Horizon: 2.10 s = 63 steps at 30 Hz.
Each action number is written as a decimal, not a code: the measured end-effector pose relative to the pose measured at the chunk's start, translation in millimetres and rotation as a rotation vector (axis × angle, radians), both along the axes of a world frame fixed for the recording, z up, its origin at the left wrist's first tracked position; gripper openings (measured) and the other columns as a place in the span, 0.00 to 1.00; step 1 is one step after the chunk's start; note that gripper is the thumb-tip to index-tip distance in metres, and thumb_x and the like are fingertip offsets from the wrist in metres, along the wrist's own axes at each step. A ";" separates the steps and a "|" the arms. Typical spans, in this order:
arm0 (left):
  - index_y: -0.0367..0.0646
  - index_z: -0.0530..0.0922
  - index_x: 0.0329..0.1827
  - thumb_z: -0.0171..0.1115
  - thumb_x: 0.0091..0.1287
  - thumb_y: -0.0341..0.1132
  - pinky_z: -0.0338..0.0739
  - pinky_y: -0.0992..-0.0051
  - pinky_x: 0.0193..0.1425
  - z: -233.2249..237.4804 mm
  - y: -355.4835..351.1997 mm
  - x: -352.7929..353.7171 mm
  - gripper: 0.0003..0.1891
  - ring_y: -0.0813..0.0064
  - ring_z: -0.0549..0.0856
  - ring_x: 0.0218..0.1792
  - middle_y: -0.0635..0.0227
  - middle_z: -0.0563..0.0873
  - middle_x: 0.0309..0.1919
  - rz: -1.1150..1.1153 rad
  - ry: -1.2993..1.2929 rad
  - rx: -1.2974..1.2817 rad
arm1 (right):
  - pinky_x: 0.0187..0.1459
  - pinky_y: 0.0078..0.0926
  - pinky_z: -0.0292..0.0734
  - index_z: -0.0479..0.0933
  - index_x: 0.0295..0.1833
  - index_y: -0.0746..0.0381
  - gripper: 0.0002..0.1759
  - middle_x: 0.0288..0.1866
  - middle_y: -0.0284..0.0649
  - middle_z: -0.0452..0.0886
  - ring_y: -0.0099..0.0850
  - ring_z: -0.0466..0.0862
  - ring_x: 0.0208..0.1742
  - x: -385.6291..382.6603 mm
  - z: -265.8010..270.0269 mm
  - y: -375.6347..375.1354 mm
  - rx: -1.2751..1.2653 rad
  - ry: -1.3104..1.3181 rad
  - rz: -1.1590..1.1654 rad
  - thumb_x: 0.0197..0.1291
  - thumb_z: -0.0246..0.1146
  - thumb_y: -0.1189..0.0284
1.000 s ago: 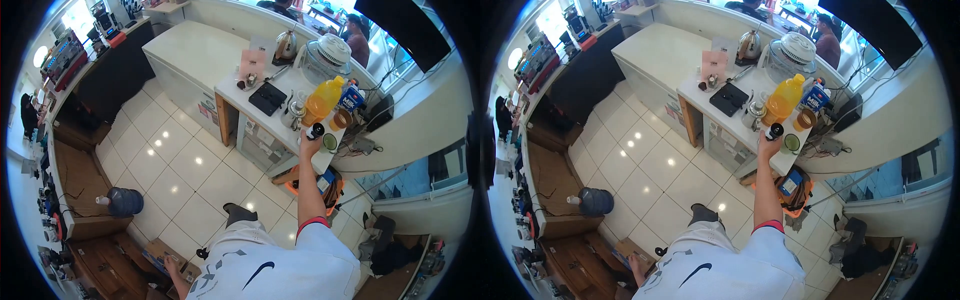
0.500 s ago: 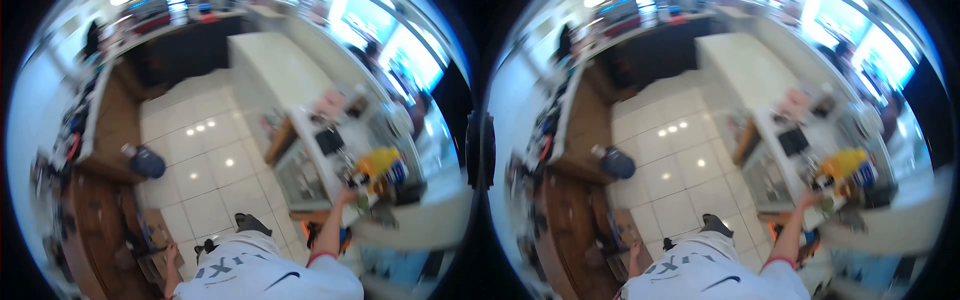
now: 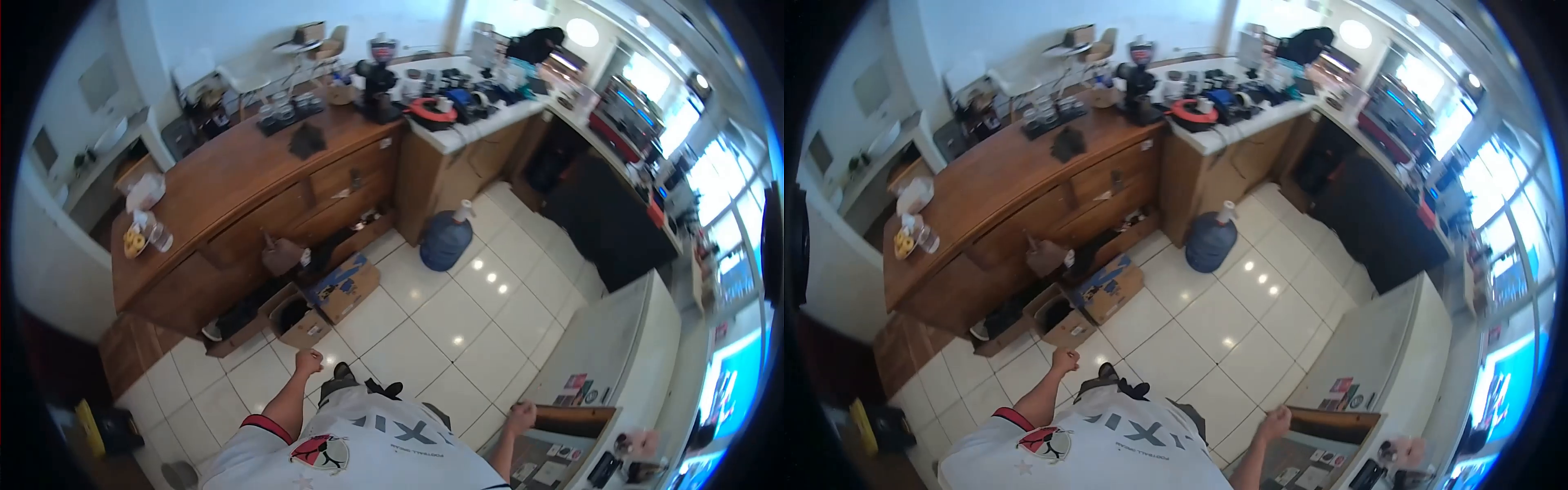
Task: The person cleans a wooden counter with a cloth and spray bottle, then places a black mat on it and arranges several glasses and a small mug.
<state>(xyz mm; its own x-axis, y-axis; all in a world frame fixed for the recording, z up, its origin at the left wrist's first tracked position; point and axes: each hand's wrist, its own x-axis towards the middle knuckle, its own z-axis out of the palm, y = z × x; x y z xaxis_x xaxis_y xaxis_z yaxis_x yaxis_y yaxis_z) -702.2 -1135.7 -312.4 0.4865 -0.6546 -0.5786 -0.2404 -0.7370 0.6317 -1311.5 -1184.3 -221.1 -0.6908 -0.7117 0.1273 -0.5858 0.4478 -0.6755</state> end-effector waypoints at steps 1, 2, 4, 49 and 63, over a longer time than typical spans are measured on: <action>0.43 0.88 0.39 0.70 0.57 0.36 0.83 0.68 0.35 10.4 6.5 14.0 0.10 0.67 0.87 0.25 0.60 0.89 0.26 0.149 0.002 0.039 | 0.29 0.27 0.76 0.78 0.45 0.68 0.15 0.29 0.40 0.82 0.27 0.78 0.23 30.1 0.5 -31.6 0.149 0.059 0.113 0.71 0.59 0.65; 0.43 0.88 0.39 0.70 0.57 0.36 0.83 0.68 0.35 -1.5 20.3 32.7 0.10 0.67 0.87 0.25 0.60 0.89 0.26 0.179 0.012 0.044 | 0.28 0.27 0.76 0.77 0.45 0.69 0.14 0.27 0.38 0.81 0.26 0.77 0.23 74.7 22.8 -61.6 0.157 -0.002 0.211 0.71 0.59 0.66; 0.38 0.86 0.33 0.70 0.58 0.35 0.82 0.70 0.30 -19.2 53.7 69.3 0.08 0.68 0.86 0.19 0.59 0.87 0.21 0.115 -0.417 -0.122 | 0.30 0.27 0.76 0.78 0.49 0.68 0.12 0.26 0.39 0.81 0.25 0.76 0.23 161.3 42.4 -113.1 0.017 -0.115 0.385 0.70 0.60 0.69; 0.40 0.76 0.63 0.41 0.74 0.46 0.56 0.52 0.75 136.1 -352.0 371.3 0.25 0.51 0.69 0.71 0.53 0.72 0.70 0.643 -1.261 -0.089 | 0.42 0.38 0.79 0.79 0.62 0.55 0.25 0.52 0.39 0.75 0.41 0.75 0.48 951.6 84.3 -681.6 -0.443 0.654 2.037 0.57 0.63 0.66; 0.41 0.77 0.63 0.41 0.75 0.46 0.54 0.52 0.76 130.9 -349.4 371.2 0.24 0.53 0.68 0.73 0.55 0.73 0.69 0.656 -1.249 -0.061 | 0.39 0.46 0.83 0.78 0.61 0.57 0.24 0.45 0.44 0.81 0.48 0.83 0.44 934.7 90.2 -791.6 -0.067 0.850 1.588 0.61 0.57 0.62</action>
<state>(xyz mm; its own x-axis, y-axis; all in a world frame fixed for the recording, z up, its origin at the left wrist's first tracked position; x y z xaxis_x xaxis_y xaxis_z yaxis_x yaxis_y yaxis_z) -331.0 -1485.0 -181.5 0.8720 -0.1199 0.4746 -0.2859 -0.9118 0.2949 -376.8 -1975.9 -130.9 0.8365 -0.5389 0.0997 -0.5428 -0.8397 0.0153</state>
